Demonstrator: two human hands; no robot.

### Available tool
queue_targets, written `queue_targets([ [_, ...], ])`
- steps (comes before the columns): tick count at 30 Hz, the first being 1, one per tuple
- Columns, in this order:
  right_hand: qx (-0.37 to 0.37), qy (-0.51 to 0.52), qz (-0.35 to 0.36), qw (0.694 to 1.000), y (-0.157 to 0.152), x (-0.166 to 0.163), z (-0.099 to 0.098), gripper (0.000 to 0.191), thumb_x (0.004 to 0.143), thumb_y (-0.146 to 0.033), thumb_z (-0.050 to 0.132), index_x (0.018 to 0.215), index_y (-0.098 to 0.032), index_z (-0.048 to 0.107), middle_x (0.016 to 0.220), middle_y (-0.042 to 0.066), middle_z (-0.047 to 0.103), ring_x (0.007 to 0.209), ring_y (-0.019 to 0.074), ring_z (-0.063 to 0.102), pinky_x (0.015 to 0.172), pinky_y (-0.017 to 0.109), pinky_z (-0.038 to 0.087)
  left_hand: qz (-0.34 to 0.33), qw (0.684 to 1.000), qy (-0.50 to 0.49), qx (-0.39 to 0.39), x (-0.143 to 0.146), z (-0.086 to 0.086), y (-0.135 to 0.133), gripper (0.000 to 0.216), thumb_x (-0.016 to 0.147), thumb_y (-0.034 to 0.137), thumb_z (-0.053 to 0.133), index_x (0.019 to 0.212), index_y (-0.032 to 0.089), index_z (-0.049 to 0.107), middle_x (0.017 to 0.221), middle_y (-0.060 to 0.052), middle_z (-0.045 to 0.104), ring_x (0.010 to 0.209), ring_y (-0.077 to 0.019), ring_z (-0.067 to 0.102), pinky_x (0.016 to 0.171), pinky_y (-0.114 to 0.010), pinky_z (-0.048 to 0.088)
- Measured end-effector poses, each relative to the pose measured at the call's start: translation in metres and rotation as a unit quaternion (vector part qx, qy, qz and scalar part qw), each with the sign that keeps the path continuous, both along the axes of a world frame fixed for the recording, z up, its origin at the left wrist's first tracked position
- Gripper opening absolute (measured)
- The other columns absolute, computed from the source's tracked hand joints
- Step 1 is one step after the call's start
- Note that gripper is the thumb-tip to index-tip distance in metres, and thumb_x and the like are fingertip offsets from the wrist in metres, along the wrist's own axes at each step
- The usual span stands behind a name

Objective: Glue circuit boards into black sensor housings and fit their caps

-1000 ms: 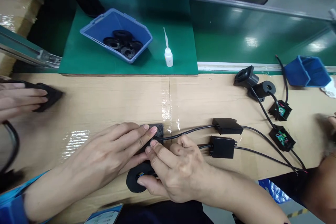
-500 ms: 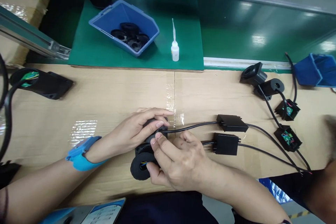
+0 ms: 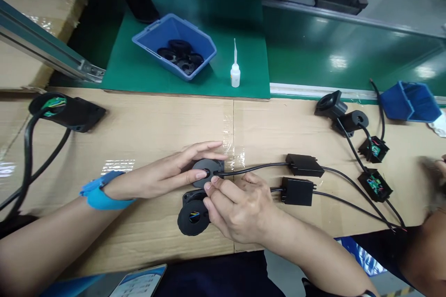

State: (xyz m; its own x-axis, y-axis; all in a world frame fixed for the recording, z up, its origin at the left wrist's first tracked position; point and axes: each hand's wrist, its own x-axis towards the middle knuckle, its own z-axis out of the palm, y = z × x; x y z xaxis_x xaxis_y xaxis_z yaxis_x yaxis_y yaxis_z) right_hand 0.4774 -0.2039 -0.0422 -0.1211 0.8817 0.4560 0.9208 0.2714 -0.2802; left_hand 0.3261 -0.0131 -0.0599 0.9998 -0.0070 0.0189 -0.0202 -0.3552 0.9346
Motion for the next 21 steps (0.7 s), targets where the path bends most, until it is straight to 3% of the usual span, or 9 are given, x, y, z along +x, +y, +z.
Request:
queue_targets([
  [3, 0.008, -0.004, 0.003, 1.0, 0.001, -0.001, 0.0, 0.019, 0.094, -0.021, 0.061, 0.107, -0.011, 0.073, 0.108, 0.004, 0.075, 0.08, 0.0149, 0.071, 0.067, 0.034, 0.049, 0.063, 0.992, -0.035, 0.099, -0.006, -0.001, -0.005, 0.046, 0.106, 0.029, 0.048, 0.15, 0.028, 0.034, 0.15, -0.004, 0.05, 0.148, -0.0186, 0.033, 0.123, -0.039, 0.026],
  [7, 0.002, -0.004, 0.001, 1.0, 0.0, -0.002, 0.001, 0.019, 0.095, -0.02, 0.061, 0.106, -0.011, 0.073, 0.105, 0.004, 0.076, 0.077, 0.0146, 0.071, 0.067, 0.033, 0.049, 0.103, 0.985, -0.047, 0.131, -0.007, -0.004, -0.015, 0.031, 0.106, 0.027, 0.047, 0.137, 0.026, 0.045, 0.138, -0.004, 0.056, 0.146, -0.0205, 0.034, 0.121, -0.043, 0.026],
  [12, -0.003, -0.018, 0.008, 1.0, 0.0, -0.001, 0.003, 0.02, 0.096, -0.018, 0.059, 0.109, -0.01, 0.072, 0.103, 0.005, 0.075, 0.081, 0.0148, 0.072, 0.063, 0.033, 0.046, 0.125, 0.981, -0.078, 0.123, -0.006, -0.011, -0.018, 0.039, 0.106, 0.029, 0.049, 0.143, 0.025, 0.041, 0.139, -0.005, 0.057, 0.14, -0.0211, 0.042, 0.115, -0.042, 0.033],
  [18, -0.027, -0.009, 0.02, 0.999, 0.001, 0.001, 0.005, 0.021, 0.096, -0.016, 0.059, 0.113, -0.012, 0.071, 0.108, 0.006, 0.075, 0.092, 0.0138, 0.072, 0.067, 0.031, 0.047, 0.156, 0.939, -0.222, 0.213, -0.007, -0.015, -0.016, 0.033, 0.099, 0.012, 0.052, 0.13, 0.024, 0.048, 0.122, -0.003, 0.068, 0.142, -0.0264, 0.044, 0.113, -0.049, 0.032],
  [21, -0.034, -0.006, 0.022, 0.999, 0.002, 0.002, 0.005, 0.021, 0.096, -0.014, 0.059, 0.114, -0.012, 0.07, 0.11, 0.006, 0.074, 0.091, 0.013, 0.072, 0.068, 0.03, 0.047, 0.141, 0.951, -0.203, 0.186, -0.01, -0.013, -0.012, 0.038, 0.1, 0.018, 0.053, 0.136, 0.023, 0.044, 0.129, -0.006, 0.065, 0.143, -0.0258, 0.043, 0.113, -0.047, 0.033],
])
